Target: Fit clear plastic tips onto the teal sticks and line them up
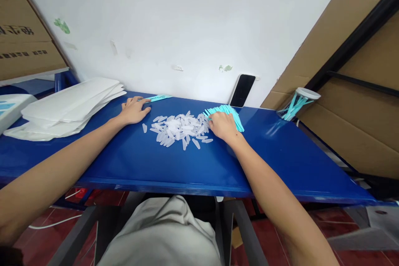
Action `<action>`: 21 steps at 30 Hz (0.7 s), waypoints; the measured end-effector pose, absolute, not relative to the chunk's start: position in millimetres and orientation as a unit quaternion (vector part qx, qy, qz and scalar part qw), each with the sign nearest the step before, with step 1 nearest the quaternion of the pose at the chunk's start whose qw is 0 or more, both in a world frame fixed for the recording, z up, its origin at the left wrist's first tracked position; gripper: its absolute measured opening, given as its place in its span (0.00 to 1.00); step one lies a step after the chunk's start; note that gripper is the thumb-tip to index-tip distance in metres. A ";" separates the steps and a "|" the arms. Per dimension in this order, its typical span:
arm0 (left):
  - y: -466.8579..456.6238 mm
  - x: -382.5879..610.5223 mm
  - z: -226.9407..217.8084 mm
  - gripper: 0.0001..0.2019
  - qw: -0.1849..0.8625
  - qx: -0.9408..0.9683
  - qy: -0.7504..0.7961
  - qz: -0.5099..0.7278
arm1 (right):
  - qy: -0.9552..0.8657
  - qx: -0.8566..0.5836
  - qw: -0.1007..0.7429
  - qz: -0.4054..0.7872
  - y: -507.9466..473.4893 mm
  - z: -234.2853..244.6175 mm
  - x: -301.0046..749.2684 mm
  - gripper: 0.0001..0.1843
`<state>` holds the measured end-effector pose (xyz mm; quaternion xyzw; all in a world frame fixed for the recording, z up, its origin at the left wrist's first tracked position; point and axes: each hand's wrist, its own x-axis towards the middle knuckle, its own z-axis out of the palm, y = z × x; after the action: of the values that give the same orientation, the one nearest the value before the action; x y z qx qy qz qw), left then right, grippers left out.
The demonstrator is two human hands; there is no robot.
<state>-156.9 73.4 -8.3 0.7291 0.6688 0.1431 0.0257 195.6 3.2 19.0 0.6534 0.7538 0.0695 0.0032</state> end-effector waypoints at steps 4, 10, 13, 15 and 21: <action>75.0 -158.1 -9.8 0.30 0.024 0.735 0.664 0.136 | 0.760 0.645 -0.001 0.077 2.4 20.3 196.3 0.21; 75.4 -158.9 -9.9 0.29 0.025 0.735 0.665 0.130 | 0.760 0.640 -0.002 0.115 6.9 19.4 195.8 0.16; 74.9 -158.4 -9.0 0.29 0.026 0.737 0.663 0.128 | 0.751 0.647 -0.005 0.130 11.6 17.0 194.8 0.17; 75.1 -158.3 -8.9 0.29 0.028 0.742 0.657 0.131 | 0.746 0.653 -0.013 0.128 14.5 14.9 194.8 0.18; 75.0 -156.9 -8.2 0.27 0.025 0.753 0.640 0.152 | 0.738 0.663 -0.021 0.124 17.1 11.6 197.8 0.21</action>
<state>-156.9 75.0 -8.2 0.7530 0.6397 0.1522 0.0254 197.8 17.1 11.6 0.6633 0.7377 0.1243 -0.0206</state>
